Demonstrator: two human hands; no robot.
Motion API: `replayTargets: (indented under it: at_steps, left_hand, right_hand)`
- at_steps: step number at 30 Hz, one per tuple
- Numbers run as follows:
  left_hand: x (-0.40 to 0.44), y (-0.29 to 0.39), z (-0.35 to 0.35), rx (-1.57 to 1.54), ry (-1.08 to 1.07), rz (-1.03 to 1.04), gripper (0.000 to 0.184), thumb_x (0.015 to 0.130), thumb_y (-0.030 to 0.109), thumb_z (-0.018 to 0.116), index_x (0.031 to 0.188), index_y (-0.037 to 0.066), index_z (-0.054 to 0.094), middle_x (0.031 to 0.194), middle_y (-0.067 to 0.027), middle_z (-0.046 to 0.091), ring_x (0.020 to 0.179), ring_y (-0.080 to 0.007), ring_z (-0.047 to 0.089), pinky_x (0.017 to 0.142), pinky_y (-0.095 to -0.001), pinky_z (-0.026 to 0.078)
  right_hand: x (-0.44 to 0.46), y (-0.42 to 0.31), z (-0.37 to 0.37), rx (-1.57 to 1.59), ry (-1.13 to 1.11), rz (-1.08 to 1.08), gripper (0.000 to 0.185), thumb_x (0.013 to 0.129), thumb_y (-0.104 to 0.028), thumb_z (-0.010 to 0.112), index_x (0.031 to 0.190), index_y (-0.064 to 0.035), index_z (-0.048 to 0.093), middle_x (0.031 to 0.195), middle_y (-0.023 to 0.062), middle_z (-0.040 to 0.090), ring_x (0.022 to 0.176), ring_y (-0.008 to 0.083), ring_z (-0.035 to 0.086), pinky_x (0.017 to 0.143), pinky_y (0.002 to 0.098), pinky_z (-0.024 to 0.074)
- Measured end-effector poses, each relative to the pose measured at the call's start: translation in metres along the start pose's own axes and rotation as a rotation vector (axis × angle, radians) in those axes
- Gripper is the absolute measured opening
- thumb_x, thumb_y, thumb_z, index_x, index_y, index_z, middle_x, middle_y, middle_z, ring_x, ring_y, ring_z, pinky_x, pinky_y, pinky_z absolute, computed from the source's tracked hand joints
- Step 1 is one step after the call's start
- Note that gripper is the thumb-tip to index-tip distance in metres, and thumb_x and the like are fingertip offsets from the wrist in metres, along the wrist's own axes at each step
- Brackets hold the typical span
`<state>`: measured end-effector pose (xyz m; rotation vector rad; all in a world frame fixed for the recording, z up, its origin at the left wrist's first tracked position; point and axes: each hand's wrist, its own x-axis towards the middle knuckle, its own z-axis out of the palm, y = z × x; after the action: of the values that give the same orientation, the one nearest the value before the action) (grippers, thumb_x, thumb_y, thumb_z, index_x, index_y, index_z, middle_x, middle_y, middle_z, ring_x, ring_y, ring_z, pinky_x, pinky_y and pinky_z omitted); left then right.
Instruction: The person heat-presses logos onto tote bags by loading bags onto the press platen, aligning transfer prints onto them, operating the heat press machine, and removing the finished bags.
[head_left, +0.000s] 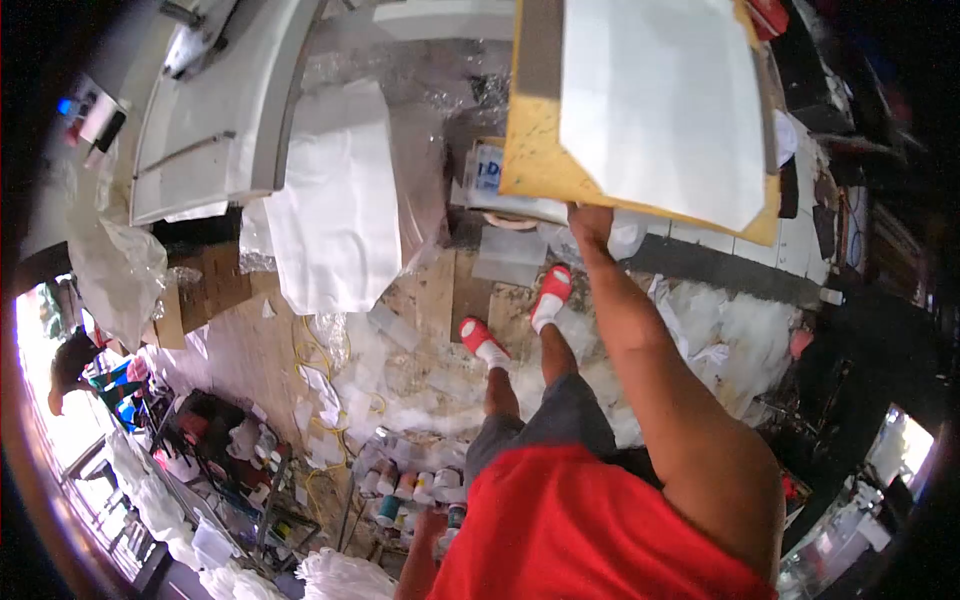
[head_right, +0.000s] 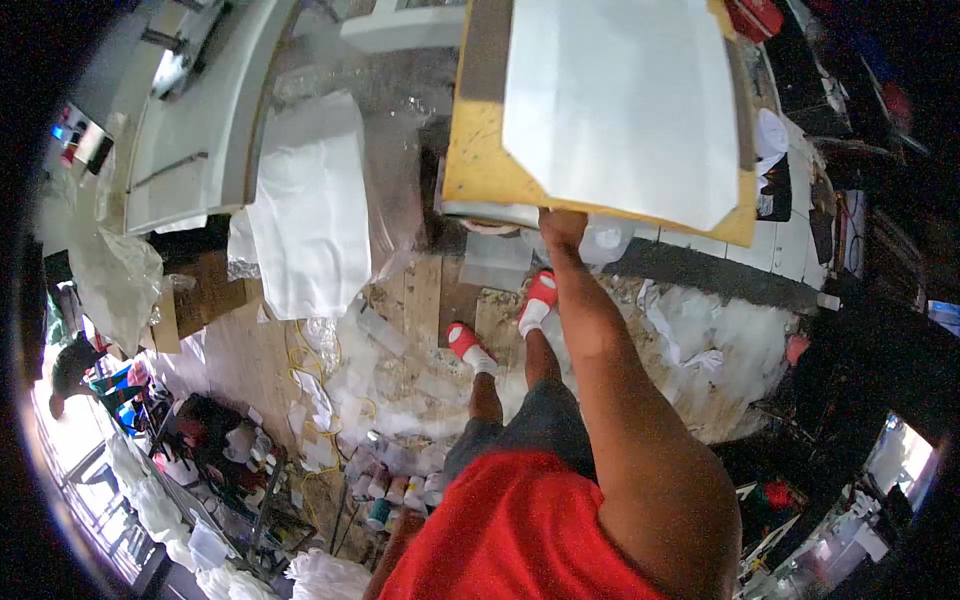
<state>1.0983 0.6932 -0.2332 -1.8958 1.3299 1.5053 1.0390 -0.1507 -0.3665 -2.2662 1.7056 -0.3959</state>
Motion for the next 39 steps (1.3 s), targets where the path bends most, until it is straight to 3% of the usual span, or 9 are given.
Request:
replayTargets:
  at_steps: [2,4,13,17,23,24,27,32,39]
  left_hand:
    - [-0.033,0.016,-0.022,-0.02,-0.06,0.012,0.021,0.085,0.021,0.055,0.089,0.008,0.071,0.094,-0.0137,0.072,0.086,-0.0368,0.069,0.078,-0.0494,0.056]
    - [-0.042,0.033,-0.045,-0.581,0.208,-0.442,0.024,0.089,0.023,0.054,0.102,0.008,0.067,0.096,-0.0166,0.071,0.09,-0.0393,0.068,0.081,-0.0487,0.055]
    - [0.002,0.014,-0.102,-1.057,0.143,-0.554,0.03,0.087,0.026,0.064,0.107,0.004,0.063,0.098,-0.0228,0.071,0.094,-0.0434,0.068,0.079,-0.0466,0.054]
    - [0.038,-0.006,-0.121,-0.486,0.603,-0.007,0.028,0.088,0.025,0.061,0.108,0.005,0.064,0.097,-0.0223,0.071,0.093,-0.0431,0.068,0.078,-0.0483,0.054]
    - [0.062,0.045,-0.237,-0.665,0.631,-0.114,0.017,0.092,0.018,0.058,0.104,0.007,0.064,0.099,-0.0187,0.071,0.087,-0.0359,0.071,0.075,-0.044,0.056]
    - [0.069,0.048,-0.247,-0.684,0.553,-0.221,0.015,0.091,0.012,0.059,0.104,0.007,0.064,0.097,-0.017,0.07,0.085,-0.0352,0.07,0.072,-0.0408,0.056]
    - [0.075,0.083,-0.307,-0.775,0.812,-0.003,0.014,0.089,0.007,0.059,0.102,0.006,0.065,0.097,-0.0153,0.068,0.081,-0.035,0.068,0.069,-0.0394,0.056]
    - [0.093,0.136,-0.448,-0.607,1.163,0.155,0.022,0.089,0.0,0.055,0.11,-0.001,0.061,0.102,-0.0172,0.064,0.095,-0.0304,0.064,0.079,-0.037,0.053]
    - [0.089,0.269,-0.683,-0.655,1.522,0.543,0.033,0.086,-0.004,0.054,0.119,-0.001,0.059,0.113,-0.0185,0.059,0.108,-0.0332,0.059,0.092,-0.0396,0.049]
  right_hand:
    - [0.015,-0.024,0.006,-0.203,0.11,-0.008,0.061,0.086,-0.05,0.066,0.134,-0.0123,0.058,0.135,0.0146,0.059,0.13,0.0349,0.05,0.104,0.0502,0.0425]
    - [0.029,-0.018,0.019,-0.06,0.05,0.125,0.056,0.089,-0.046,0.063,0.134,-0.0144,0.058,0.137,0.0122,0.058,0.13,0.0339,0.051,0.106,0.0484,0.0412]
    - [0.035,-0.021,-0.025,-0.141,-0.053,0.4,0.034,0.09,-0.029,0.058,0.118,-0.0099,0.068,0.121,0.0143,0.067,0.113,0.0376,0.061,0.098,0.0463,0.0471]
    - [0.03,0.01,-0.034,-0.23,0.101,-0.095,0.032,0.089,-0.026,0.059,0.112,-0.0073,0.069,0.113,0.0173,0.069,0.107,0.0408,0.063,0.093,0.0493,0.0494]
    - [0.008,-0.005,-0.083,0.083,0.082,-0.047,0.023,0.088,-0.019,0.058,0.097,-0.0025,0.071,0.098,0.0235,0.07,0.095,0.0442,0.063,0.085,0.0535,0.0498]
    - [-0.002,-0.035,-0.12,0.122,-0.234,0.083,0.025,0.088,-0.016,0.057,0.104,-0.0007,0.069,0.105,0.0254,0.068,0.098,0.0456,0.062,0.087,0.0532,0.049]
    - [-0.07,-0.057,-0.173,0.239,-0.305,-0.638,0.035,0.078,0.0,0.059,0.113,-0.0039,0.065,0.12,0.0206,0.061,0.106,0.0405,0.061,0.091,0.0492,0.0508]
    - [-0.029,-0.122,-0.376,0.677,-0.323,-0.203,0.018,0.092,0.002,0.055,0.105,-0.0038,0.065,0.099,0.0127,0.068,0.09,0.0245,0.067,0.082,0.0345,0.053]
    - [0.15,-0.037,-0.38,1.118,0.37,0.083,0.015,0.094,-0.004,0.061,0.107,-0.0011,0.064,0.089,0.0048,0.067,0.084,0.0129,0.063,0.076,0.0273,0.0502]
